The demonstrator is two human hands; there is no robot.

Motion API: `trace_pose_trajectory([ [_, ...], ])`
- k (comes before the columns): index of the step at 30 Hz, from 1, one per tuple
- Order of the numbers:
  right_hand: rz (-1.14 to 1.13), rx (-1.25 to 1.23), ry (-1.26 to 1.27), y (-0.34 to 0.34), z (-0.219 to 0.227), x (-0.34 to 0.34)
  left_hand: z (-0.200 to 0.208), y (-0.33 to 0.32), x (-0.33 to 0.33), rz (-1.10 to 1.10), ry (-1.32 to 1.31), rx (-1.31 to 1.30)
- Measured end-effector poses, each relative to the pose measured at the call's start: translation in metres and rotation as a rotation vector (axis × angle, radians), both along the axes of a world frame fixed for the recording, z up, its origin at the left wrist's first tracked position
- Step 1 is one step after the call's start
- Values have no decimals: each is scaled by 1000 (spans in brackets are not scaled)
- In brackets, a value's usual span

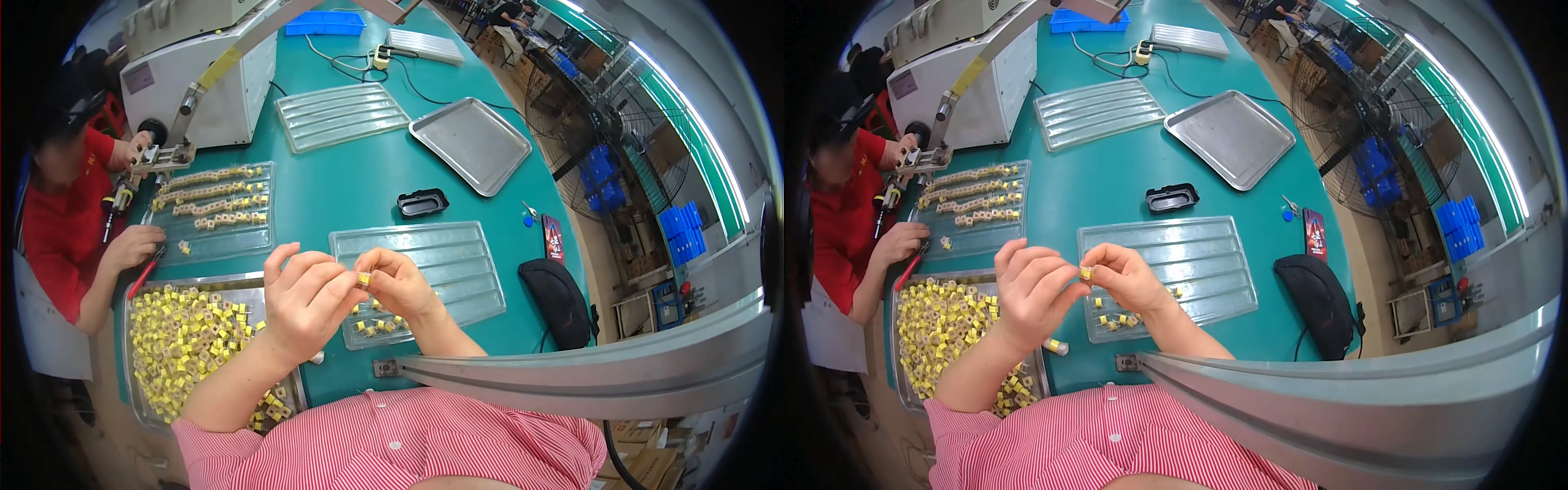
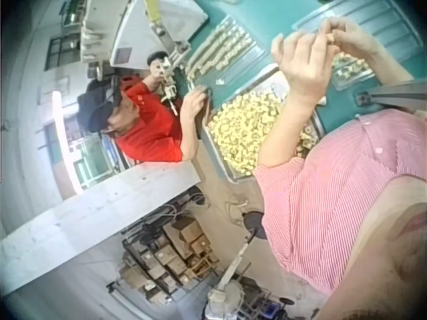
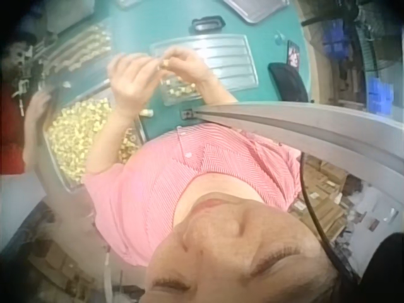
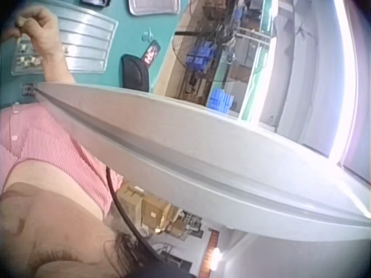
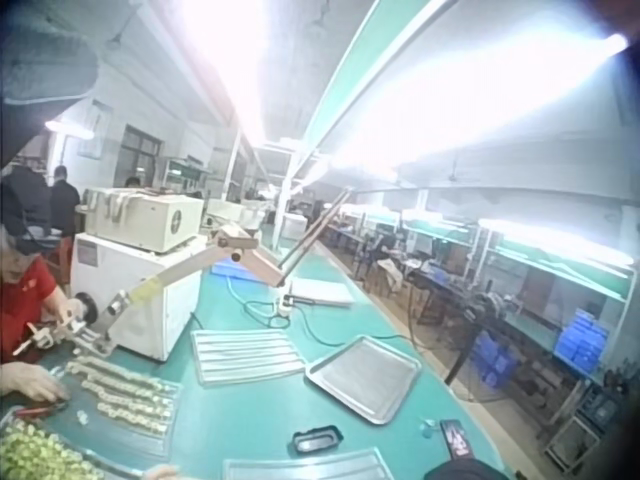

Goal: Inspecting and manually assembling small yellow electronic components at a factory workbench.

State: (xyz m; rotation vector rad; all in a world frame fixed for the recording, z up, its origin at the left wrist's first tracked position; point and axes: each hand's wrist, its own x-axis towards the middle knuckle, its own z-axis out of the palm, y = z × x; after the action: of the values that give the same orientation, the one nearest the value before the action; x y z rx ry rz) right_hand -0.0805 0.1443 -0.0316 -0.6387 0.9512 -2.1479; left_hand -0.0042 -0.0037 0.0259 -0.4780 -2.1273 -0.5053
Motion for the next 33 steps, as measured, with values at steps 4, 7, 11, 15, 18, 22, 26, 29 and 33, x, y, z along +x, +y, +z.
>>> trace_pose_trajectory([
  [4, -12, 65, 12, 0, 2, 0, -3, -1, -1, -24, 7, -13],
  [7, -44, 115, 44, -1, 3, -1, -3, -1, -1, -31, 5, -18],
  [11, -2, 174, 91, 5, 1, -6, -3, -1, -3, -53, 4, -18],
  [15, -10, 193, 107, 5, 2, -5, -5, -2, -6, -65, 5, -12],
  [18, -21, 183, 142, 2, 3, -4, -5, -7, -9, -131, -76, 59],
  [22, -17, 209, 170, 2, 4, -3, -3, -12, -11, -210, -305, 177],
  [26, -53, 305, 208, 0, 5, -4, -3, -10, -7, -192, -629, 415],
  [29, -65, 241, 116, -4, 6, 0, -9, -10, -9, -386, -886, 905],
  [33, -63, 185, 83, -3, 3, -1, -18, -10, -7, -569, -970, 1174],
])
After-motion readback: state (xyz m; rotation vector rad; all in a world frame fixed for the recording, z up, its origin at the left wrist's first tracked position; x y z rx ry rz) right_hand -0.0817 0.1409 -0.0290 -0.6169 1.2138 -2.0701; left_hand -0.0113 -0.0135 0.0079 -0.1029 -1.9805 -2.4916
